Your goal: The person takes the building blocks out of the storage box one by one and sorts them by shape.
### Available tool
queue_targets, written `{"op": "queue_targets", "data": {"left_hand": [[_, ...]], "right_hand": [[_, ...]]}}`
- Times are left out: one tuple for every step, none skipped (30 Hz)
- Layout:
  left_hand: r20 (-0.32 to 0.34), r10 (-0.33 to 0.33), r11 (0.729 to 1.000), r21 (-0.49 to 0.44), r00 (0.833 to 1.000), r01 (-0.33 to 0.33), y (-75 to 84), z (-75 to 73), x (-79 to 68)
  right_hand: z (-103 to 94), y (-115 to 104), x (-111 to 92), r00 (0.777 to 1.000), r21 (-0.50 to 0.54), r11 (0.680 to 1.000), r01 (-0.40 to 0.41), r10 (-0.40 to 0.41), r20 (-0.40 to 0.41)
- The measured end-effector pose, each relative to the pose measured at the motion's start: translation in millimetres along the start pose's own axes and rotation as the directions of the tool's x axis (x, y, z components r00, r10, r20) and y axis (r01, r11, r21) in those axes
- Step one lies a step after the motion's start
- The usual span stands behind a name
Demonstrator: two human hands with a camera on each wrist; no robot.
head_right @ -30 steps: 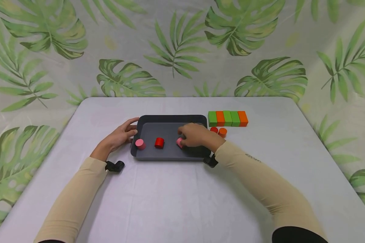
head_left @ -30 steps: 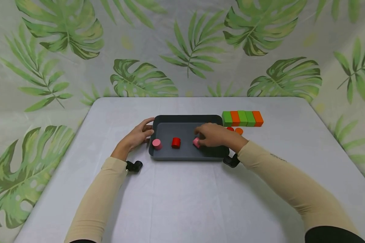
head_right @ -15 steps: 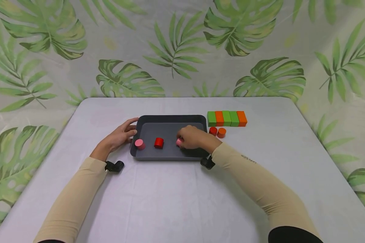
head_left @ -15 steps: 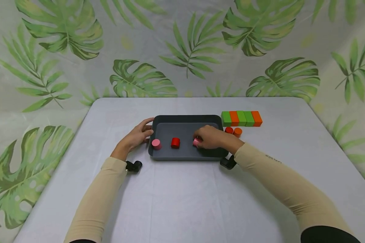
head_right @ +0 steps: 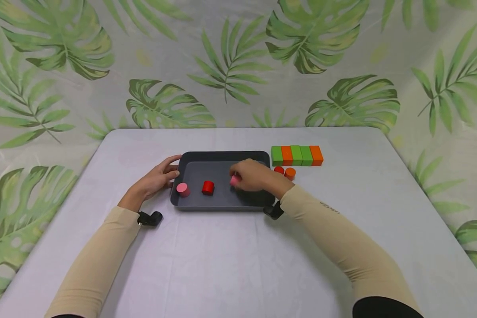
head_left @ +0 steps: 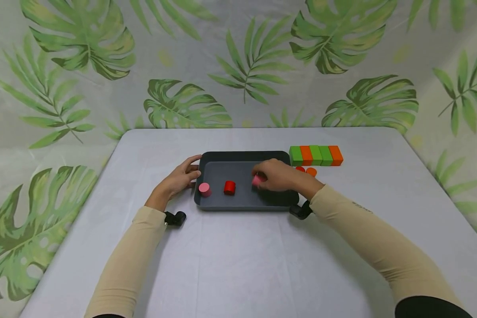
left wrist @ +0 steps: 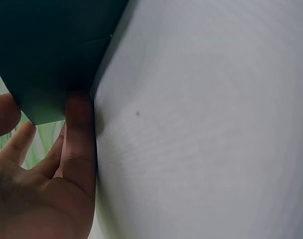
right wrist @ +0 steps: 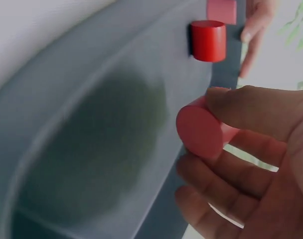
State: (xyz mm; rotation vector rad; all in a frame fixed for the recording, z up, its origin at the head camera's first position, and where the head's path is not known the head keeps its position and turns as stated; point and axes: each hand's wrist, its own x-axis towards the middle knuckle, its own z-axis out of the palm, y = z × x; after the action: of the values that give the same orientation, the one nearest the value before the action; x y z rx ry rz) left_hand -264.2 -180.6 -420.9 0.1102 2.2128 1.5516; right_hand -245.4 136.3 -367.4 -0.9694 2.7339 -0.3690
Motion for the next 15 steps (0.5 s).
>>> {"op": "queue_targets", "data": {"left_hand": [[-0.002, -0.002, 1.0, 0.002, 1.0, 0.002, 0.2, 0.2, -0.2], [-0.003, -0.003, 1.0, 0.002, 1.0, 0.003, 0.4, 0.5, -0.3], [-0.003, -0.005, 1.0, 0.003, 1.0, 0.005, 0.5, 0.6, -0.3], [-0.003, -0.006, 1.0, 0.004, 1.0, 0.006, 0.6, 0.6, -0.3], [-0.003, -0.006, 1.0, 0.004, 1.0, 0.006, 0.6, 0.6, -0.1], [-0.001, -0.005, 1.0, 0.004, 1.0, 0.005, 0.4, 0.5, 0.1], [-0.001, -0.005, 1.0, 0.002, 1.0, 0.005, 0.3, 0.4, 0.4], [0.001, -0.004, 1.0, 0.002, 1.0, 0.004, 0.2, 0.2, 0.5], [0.002, -0.004, 1.0, 0.001, 1.0, 0.004, 0.4, 0.2, 0.3], [0.002, -0.004, 1.0, -0.002, 1.0, 0.004, 0.5, 0.1, 0.2], [0.002, -0.005, 1.0, -0.004, 1.0, 0.005, 0.7, 0.1, -0.1], [0.003, -0.006, 1.0, -0.006, 1.0, 0.006, 0.8, 0.1, -0.2], [0.003, -0.007, 1.0, -0.008, 1.0, 0.007, 1.0, 0.1, -0.2], [0.003, -0.008, 1.0, -0.01, 1.0, 0.008, 1.2, 0.1, -0.3], [0.003, -0.008, 1.0, -0.012, 1.0, 0.008, 1.4, 0.1, -0.3]], "right_hand": [[-1.4, 0.6, -1.4, 1.0, 0.01, 1.0, 0.002, -0.002, -0.012], [-2.7, 1.4, -2.9, 1.0, 0.015, 1.0, 0.004, -0.004, -0.024], [-4.0, 2.4, -4.5, 0.999, 0.026, 1.0, 0.004, -0.003, -0.034], [-5.2, 3.5, -6.2, 0.999, 0.036, 0.999, 0.004, -0.002, -0.045], [-6.3, 4.9, -8.0, 0.998, 0.049, 0.999, 0.006, -0.003, -0.056], [-7.3, 6.3, -9.8, 0.998, 0.067, 0.998, 0.007, -0.002, -0.067], [-8.3, 7.8, -11.8, 0.997, 0.08, 0.997, 0.01, -0.003, -0.08], [-9.1, 9.4, -13.8, 0.996, 0.094, 0.996, 0.009, -0.001, -0.091], [-10.0, 10.9, -16.0, 0.995, 0.111, 0.994, 0.007, 0.004, -0.1], [-10.7, 12.5, -18.0, 0.994, 0.125, 0.992, 0.004, 0.009, -0.107], [-11.4, 14.1, -20.2, 0.993, 0.138, 0.99, 0.004, 0.012, -0.116], [-12.0, 15.6, -22.5, 0.992, 0.152, 0.988, 0.002, 0.016, -0.122], [-12.8, 17.0, -24.9, 0.992, 0.164, 0.986, -0.005, 0.026, -0.124], [-13.4, 18.7, -27.2, 0.991, 0.17, 0.985, -0.01, 0.032, -0.127], [-14.0, 20.3, -29.4, 0.991, 0.177, 0.984, -0.017, 0.04, -0.129]]}}
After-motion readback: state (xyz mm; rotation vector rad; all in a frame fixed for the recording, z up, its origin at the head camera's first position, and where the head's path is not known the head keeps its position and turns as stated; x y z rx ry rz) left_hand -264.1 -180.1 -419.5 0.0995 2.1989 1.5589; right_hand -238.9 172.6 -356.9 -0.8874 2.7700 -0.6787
